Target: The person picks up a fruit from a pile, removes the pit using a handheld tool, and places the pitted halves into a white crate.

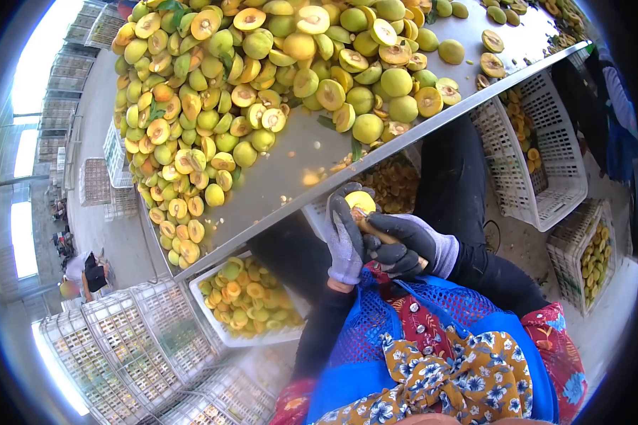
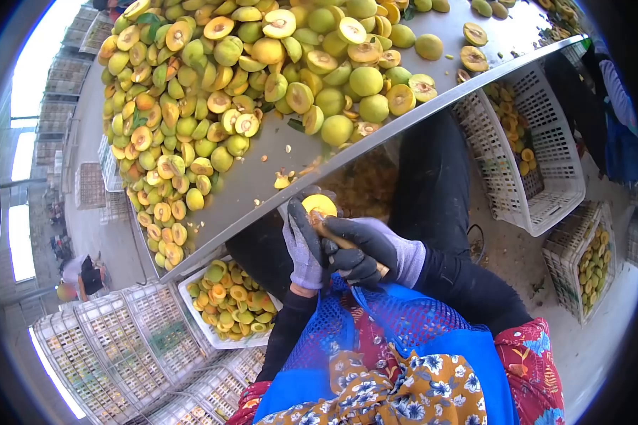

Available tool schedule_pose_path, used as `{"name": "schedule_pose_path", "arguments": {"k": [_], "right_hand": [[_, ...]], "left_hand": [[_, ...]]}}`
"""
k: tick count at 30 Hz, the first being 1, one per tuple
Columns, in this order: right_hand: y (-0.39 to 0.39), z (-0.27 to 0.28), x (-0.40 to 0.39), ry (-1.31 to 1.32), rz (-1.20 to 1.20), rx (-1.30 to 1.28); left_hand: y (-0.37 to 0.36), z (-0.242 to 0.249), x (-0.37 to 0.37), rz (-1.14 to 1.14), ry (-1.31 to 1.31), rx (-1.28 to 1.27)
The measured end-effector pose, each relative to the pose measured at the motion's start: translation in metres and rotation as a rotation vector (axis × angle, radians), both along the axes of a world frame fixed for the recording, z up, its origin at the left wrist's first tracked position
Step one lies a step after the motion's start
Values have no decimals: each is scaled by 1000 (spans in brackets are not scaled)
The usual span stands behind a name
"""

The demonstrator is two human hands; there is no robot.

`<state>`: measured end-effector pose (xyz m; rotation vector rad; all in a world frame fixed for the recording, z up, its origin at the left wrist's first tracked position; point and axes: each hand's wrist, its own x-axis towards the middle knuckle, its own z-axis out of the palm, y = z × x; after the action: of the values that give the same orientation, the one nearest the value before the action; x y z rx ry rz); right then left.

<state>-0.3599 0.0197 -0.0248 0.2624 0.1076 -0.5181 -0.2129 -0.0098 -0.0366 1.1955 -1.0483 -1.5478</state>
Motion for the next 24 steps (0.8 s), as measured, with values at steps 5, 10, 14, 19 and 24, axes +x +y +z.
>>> {"name": "schedule_pose_path", "arguments": {"k": [5,10,14,19,24], "right_hand": [[4,-13,8,-516,-57,291],[-7,13,-10,-212,-137,-16],[-8,-9,-25,154,-144,-34],[-14,10,-10,600,-64,-201],[-7,14,-8,748,-60,-376]], "left_hand": [[-8,1,0,-61,-10,-102],[-8,-14,84,147,-920,-590],[9,37,174,339,-1331,-117],[-64,48,170,219,-1644,-265],[-193,-20,103,-131,-1521,-450]]}}
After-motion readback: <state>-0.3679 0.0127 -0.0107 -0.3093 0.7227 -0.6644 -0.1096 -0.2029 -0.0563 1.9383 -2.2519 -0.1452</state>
